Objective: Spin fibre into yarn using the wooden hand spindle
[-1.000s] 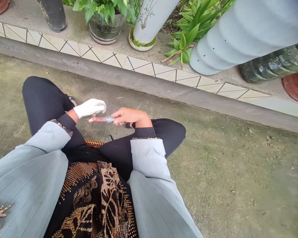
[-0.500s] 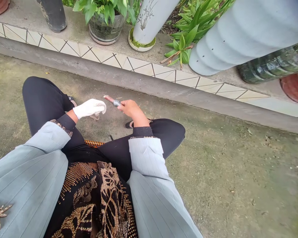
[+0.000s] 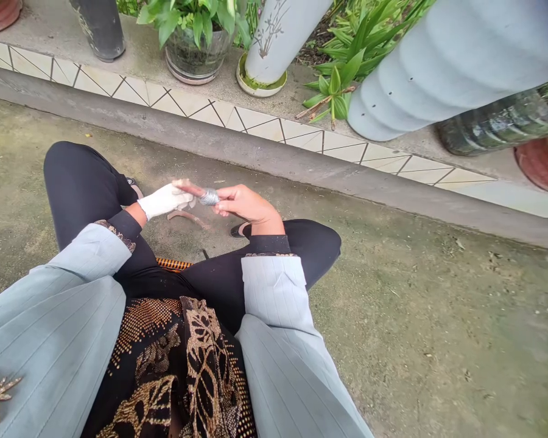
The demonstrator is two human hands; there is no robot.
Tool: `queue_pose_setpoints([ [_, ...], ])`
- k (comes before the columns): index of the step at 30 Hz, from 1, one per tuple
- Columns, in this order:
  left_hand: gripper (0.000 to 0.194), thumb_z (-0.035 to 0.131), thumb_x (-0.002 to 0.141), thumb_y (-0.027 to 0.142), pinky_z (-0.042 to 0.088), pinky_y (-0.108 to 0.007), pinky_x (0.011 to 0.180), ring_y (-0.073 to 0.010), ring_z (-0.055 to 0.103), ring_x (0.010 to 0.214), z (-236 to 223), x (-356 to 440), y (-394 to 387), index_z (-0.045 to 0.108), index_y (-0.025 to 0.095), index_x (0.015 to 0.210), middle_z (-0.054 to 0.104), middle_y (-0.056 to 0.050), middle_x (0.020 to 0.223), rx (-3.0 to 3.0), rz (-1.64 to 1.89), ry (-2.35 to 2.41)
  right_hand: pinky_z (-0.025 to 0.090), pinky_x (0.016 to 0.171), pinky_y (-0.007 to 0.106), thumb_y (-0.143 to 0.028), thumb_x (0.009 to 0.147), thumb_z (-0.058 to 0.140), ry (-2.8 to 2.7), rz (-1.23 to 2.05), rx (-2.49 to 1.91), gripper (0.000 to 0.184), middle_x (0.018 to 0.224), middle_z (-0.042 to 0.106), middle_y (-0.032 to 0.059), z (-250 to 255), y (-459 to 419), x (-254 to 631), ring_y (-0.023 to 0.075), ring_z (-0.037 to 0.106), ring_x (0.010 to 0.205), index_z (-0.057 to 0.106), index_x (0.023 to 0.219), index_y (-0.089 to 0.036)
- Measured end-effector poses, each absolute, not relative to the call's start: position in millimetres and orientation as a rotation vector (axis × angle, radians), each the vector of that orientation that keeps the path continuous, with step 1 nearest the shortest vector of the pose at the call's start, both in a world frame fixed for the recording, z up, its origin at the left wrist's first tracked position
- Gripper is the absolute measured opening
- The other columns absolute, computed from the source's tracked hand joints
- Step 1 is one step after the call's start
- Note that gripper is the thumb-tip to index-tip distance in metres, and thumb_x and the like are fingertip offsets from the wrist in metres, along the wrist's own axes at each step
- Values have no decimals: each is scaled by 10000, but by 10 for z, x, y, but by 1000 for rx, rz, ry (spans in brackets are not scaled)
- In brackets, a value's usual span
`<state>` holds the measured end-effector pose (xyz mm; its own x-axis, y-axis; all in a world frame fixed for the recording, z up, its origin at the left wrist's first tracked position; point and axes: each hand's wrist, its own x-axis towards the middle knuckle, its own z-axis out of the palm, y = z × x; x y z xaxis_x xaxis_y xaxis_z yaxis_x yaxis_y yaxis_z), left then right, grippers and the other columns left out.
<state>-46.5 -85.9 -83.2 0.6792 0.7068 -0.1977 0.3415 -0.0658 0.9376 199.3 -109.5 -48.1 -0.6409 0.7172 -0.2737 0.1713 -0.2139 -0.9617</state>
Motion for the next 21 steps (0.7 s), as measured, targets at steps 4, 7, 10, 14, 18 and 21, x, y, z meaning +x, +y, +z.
queue_pose_setpoints([
  [4, 364, 501, 905, 436, 367, -195, 510, -79, 453, 509, -807, -446, -905, 657, 114, 834, 543, 0, 590, 1575, 270, 758, 369, 519, 203, -381, 772, 685, -1240, 1442, -1256, 257, 678, 565, -5, -612, -1018, 1938, 70, 451, 550, 578, 727, -152],
  [7, 350, 532, 891, 431, 362, -199, 501, -81, 452, 513, -735, -458, -918, 661, 111, 828, 564, -18, 620, 1565, 233, 692, 372, 532, 220, -289, 832, 590, -1259, 1183, -1618, 141, 681, 571, 2, -714, -935, 1922, 95, 472, 564, 591, 770, -163],
  [10, 336, 537, 883, 424, 364, -205, 515, -82, 450, 523, -653, -497, -891, 668, 120, 825, 588, -27, 655, 1646, 281, 703, 388, 601, 258, -239, 816, 612, -1659, 1025, -1998, 96, 671, 599, 26, -714, -928, 1918, 140, 524, 636, 641, 765, -163],
  [14, 296, 533, 872, 378, 387, -206, 555, -86, 469, 563, -549, -547, -822, 663, 120, 808, 609, -25, 686, 1748, 369, 822, 398, 606, 259, -255, 788, 650, -2211, 1793, -1665, 107, 642, 611, 11, -555, -1029, 1913, 118, 524, 594, 688, 750, -163],
  [18, 258, 515, 854, 331, 395, -208, 569, -90, 491, 590, -544, -536, -788, 650, 118, 798, 617, -24, 715, 1754, 398, 890, 422, 589, 240, -375, 736, 709, -2016, 2220, -991, 272, 698, 634, -2, -393, -1091, 1952, 94, 513, 592, 716, 885, -147],
  [21, 233, 560, 826, 333, 392, -210, 555, -95, 493, 593, -632, -504, -801, 651, 119, 852, 607, -23, 718, 1689, 455, 858, 406, 575, 229, -372, 720, 727, -1834, 1950, -1018, 273, 684, 606, -8, -371, -1088, 1972, 89, 495, 592, 687, 837, -129],
])
